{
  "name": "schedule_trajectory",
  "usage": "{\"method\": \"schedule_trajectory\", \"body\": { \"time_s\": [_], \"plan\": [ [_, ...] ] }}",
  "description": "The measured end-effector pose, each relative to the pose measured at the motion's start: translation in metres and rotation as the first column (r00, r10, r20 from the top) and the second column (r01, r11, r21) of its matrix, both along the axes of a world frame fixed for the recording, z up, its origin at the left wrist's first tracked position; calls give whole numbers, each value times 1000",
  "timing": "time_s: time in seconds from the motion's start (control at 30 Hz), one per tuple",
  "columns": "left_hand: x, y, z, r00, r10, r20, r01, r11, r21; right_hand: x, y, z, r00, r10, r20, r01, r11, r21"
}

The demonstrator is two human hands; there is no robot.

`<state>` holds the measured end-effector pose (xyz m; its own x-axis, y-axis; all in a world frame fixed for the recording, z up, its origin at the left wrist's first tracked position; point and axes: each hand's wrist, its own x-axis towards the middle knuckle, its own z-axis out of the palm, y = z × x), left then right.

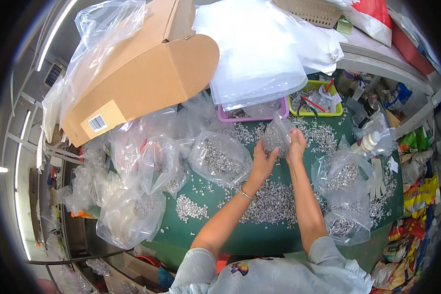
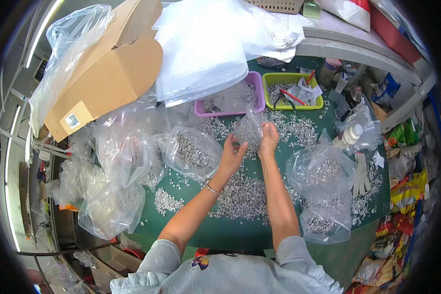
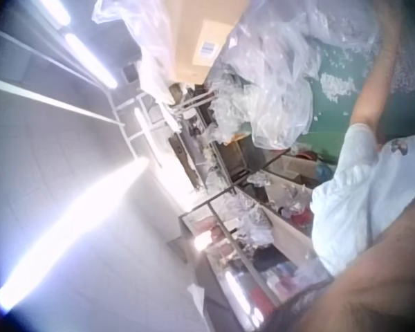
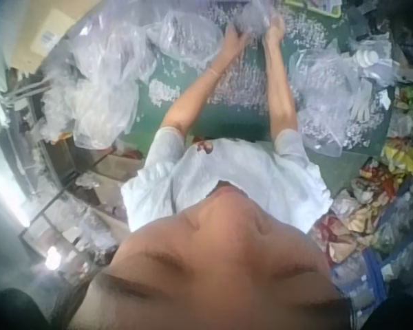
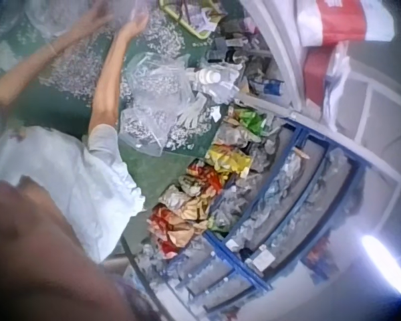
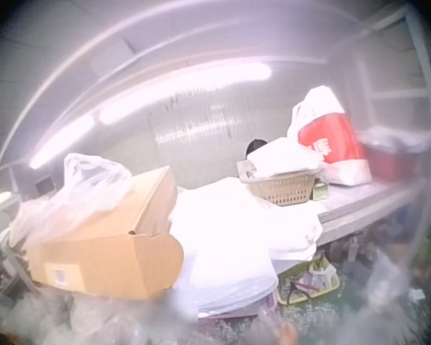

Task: The person fills plastic bags with small silver rings and then sorts through additional rings on a work surface by hand.

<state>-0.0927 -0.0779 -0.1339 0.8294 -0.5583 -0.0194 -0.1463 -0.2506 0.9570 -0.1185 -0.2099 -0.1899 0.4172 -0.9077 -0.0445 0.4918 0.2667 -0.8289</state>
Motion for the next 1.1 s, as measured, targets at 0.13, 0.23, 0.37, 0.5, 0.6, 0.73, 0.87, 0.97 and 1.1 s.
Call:
{"method": "schedule_trajectory", "body": {
  "time_s": [0.13,0.23,0.37,0.5,0.6,0.73,0.87,0.97,1.1],
  "plan": [
    [-8,10,-25,996,-19,-89,27,996,90,-6,-9,25,1000,24,20,-26,997,79],
    [-29,23,-33,795,45,-605,-108,992,-69,-29,10,60,991,120,-58,-120,993,17],
    [-47,60,9,748,161,-644,-216,976,-7,-88,38,115,941,313,-126,-327,939,-109],
    [-74,112,64,872,61,-486,-155,976,-155,-126,82,154,863,421,-279,-474,866,-160],
    [-99,140,95,877,136,-460,-240,955,-174,-134,116,164,771,509,-382,-597,787,-156],
    [-114,185,115,762,152,-630,-274,956,-102,-143,157,157,698,605,-384,-687,717,-119],
    [-127,223,88,865,176,-469,-274,950,-149,-148,182,120,712,610,-347,-678,725,-118],
    [-120,250,73,950,152,-273,-214,954,-212,-162,195,91,687,481,-544,-683,683,-258],
    [-101,280,37,998,18,-55,-28,983,-182,-167,223,77,633,513,-580,-731,644,-227]
  ]
}}
